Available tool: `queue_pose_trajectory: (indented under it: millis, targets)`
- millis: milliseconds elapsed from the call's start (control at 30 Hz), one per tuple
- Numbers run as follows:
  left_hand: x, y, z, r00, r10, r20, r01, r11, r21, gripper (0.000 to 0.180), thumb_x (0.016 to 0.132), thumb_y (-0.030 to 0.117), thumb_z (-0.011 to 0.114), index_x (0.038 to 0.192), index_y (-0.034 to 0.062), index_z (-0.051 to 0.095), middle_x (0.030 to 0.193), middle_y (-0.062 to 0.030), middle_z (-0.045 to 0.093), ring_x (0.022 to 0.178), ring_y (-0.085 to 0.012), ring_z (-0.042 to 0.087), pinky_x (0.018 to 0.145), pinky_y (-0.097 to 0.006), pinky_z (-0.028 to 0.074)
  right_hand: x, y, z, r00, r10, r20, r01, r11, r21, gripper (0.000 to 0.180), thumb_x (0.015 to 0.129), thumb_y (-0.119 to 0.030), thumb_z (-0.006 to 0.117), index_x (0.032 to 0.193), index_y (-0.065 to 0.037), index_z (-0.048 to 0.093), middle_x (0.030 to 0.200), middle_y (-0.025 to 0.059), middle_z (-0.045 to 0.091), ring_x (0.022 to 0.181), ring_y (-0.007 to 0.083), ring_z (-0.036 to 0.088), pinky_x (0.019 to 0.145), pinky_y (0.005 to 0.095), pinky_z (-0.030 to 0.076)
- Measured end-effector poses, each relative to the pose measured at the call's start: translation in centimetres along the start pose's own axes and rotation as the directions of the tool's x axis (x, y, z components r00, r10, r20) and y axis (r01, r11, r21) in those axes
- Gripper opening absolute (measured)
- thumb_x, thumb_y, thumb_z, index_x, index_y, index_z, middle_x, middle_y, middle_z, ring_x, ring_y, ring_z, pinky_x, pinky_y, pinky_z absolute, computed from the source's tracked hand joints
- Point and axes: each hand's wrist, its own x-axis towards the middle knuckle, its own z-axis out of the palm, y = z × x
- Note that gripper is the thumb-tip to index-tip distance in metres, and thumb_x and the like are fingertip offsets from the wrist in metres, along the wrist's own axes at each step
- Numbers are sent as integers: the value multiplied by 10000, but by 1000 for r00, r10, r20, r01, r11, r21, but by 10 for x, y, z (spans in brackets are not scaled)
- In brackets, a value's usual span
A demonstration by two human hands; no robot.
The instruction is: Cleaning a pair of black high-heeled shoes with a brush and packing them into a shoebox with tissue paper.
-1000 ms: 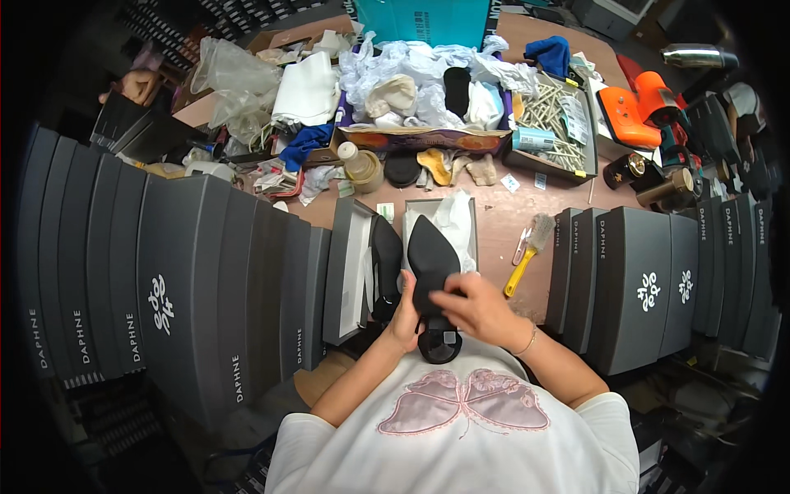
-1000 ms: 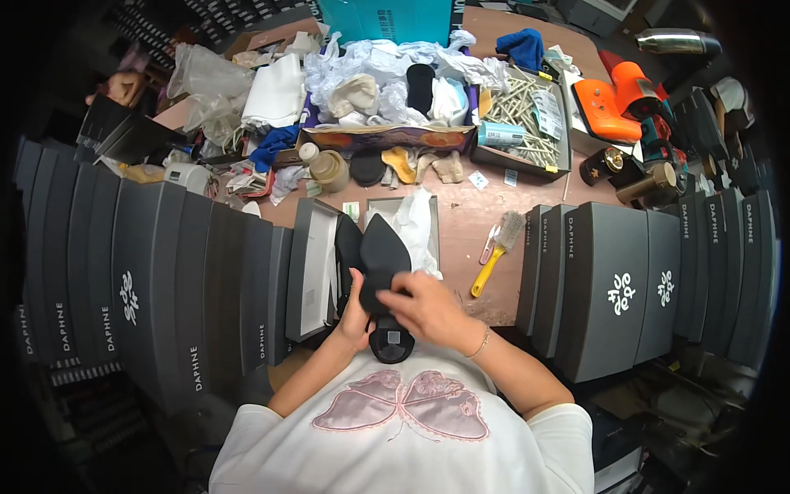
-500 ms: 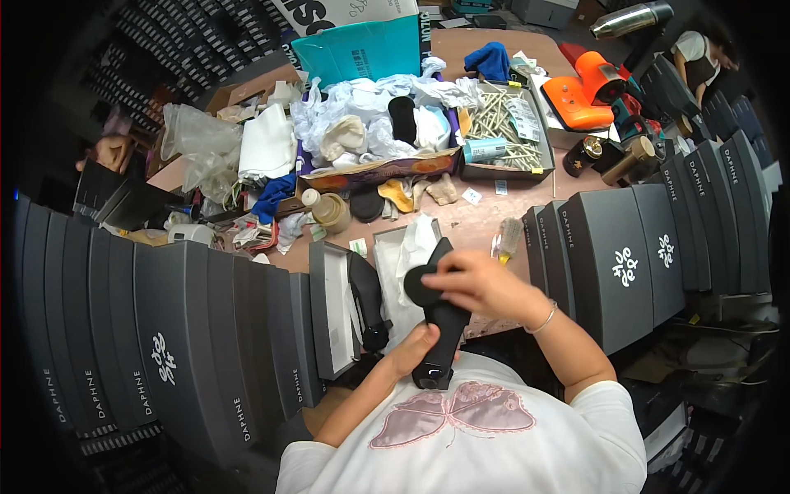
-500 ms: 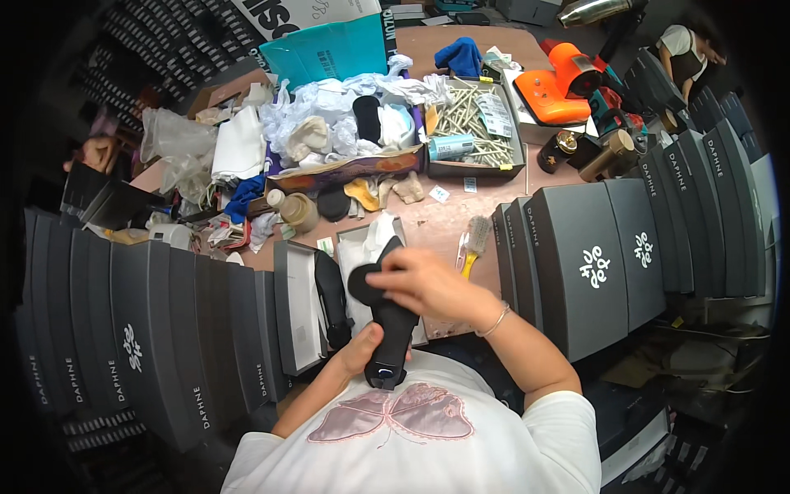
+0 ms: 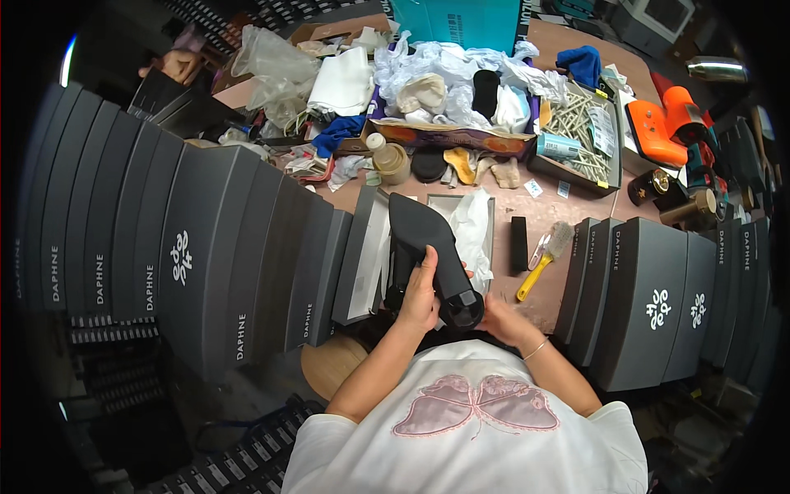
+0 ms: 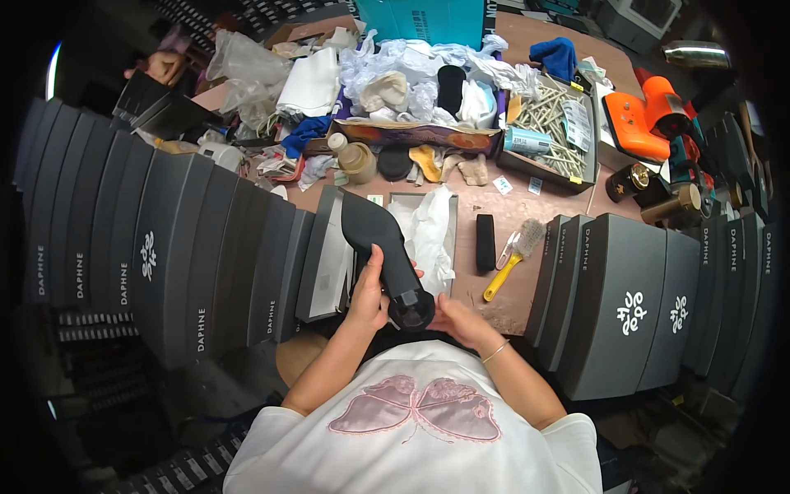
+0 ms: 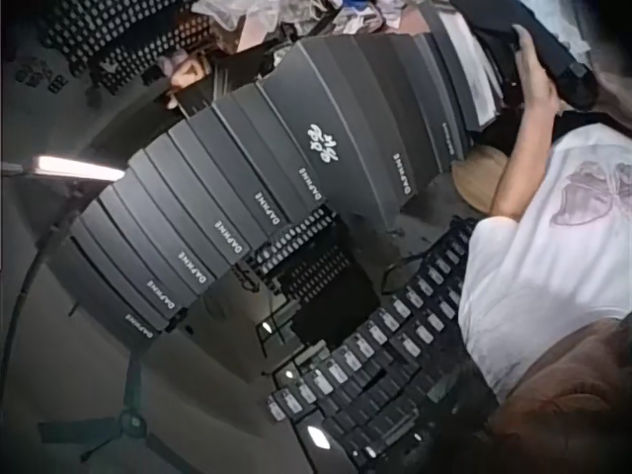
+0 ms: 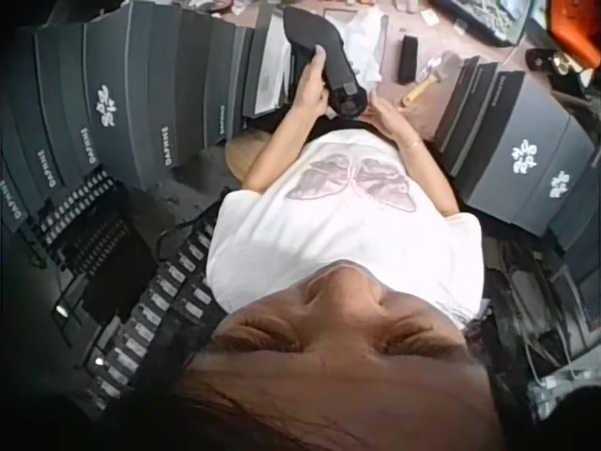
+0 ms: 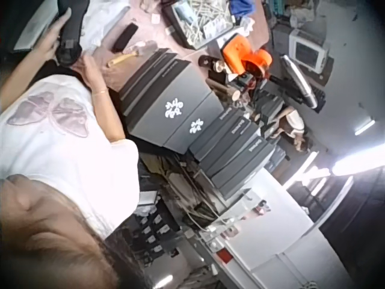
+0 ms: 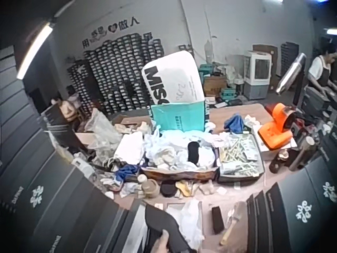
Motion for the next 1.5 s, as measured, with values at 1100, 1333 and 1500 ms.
queue_pose_trajectory:
  millis: [1100,1333,1500]
  targets:
    - [2,-39,-80,628,479,613,-644,-122,755,529,758,231,748,1204,23,553,1117,-172,542,1040,-345,502,919,-450,408,-167,120,139,890,-324,-320,148,871,-469,1054,764,-203,720,1505,4,1,1494,139,256,1355,207,275,1122,310,206]
    - [7,-99,-87,631,156,760,-751,-125,649,275,809,143,679,1024,17,561,899,-195,568,872,-383,581,751,-456,477,-183,116,129,842,-303,-445,201,944,-263,953,738,-204,730,1486,21,184,1372,97,394,1247,182,379,1078,288,277]
    - [46,-114,-61,810,261,525,-486,-201,850,363,813,157,655,1123,40,508,908,-211,567,902,-396,589,747,-476,488,-185,103,115,859,-308,-410,161,921,-354,901,769,-180,721,1469,43,200,1360,99,396,1235,177,385,1071,284,285]
